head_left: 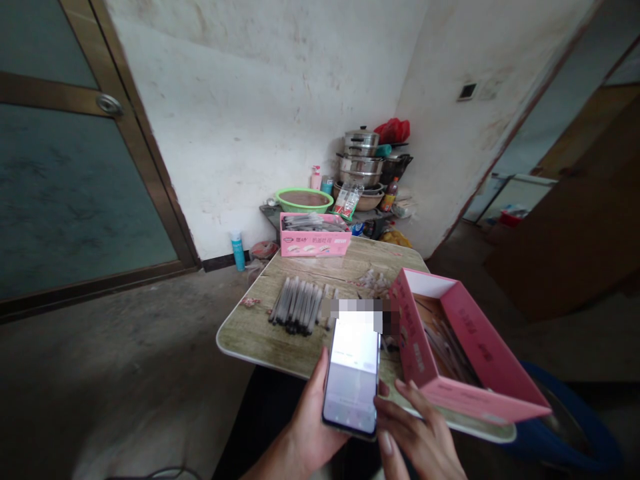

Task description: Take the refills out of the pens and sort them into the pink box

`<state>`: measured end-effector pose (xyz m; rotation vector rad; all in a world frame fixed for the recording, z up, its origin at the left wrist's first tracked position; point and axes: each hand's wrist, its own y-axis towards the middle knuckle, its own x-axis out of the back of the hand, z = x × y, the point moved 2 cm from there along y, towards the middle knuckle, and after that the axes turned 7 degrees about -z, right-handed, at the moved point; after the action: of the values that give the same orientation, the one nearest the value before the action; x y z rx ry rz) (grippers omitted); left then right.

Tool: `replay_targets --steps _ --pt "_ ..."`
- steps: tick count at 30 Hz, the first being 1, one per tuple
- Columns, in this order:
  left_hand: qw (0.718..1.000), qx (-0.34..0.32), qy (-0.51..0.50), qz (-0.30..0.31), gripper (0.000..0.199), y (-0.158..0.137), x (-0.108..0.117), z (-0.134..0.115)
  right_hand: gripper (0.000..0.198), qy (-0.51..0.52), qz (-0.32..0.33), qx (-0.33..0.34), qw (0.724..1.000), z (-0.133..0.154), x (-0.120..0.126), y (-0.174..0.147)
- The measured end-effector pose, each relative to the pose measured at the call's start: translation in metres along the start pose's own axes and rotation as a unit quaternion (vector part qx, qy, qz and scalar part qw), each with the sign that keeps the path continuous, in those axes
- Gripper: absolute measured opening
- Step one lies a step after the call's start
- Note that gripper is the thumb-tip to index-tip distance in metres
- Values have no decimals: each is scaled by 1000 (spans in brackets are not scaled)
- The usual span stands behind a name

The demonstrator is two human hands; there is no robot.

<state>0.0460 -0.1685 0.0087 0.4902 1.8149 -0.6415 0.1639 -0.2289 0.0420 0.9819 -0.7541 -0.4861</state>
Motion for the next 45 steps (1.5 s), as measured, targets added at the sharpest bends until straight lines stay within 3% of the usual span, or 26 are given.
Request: replay_targets --steps 45 --pt "1000 -1 -3 8 79 -3 -2 1 13 -4 -20 7 1000 -2 0 -2"
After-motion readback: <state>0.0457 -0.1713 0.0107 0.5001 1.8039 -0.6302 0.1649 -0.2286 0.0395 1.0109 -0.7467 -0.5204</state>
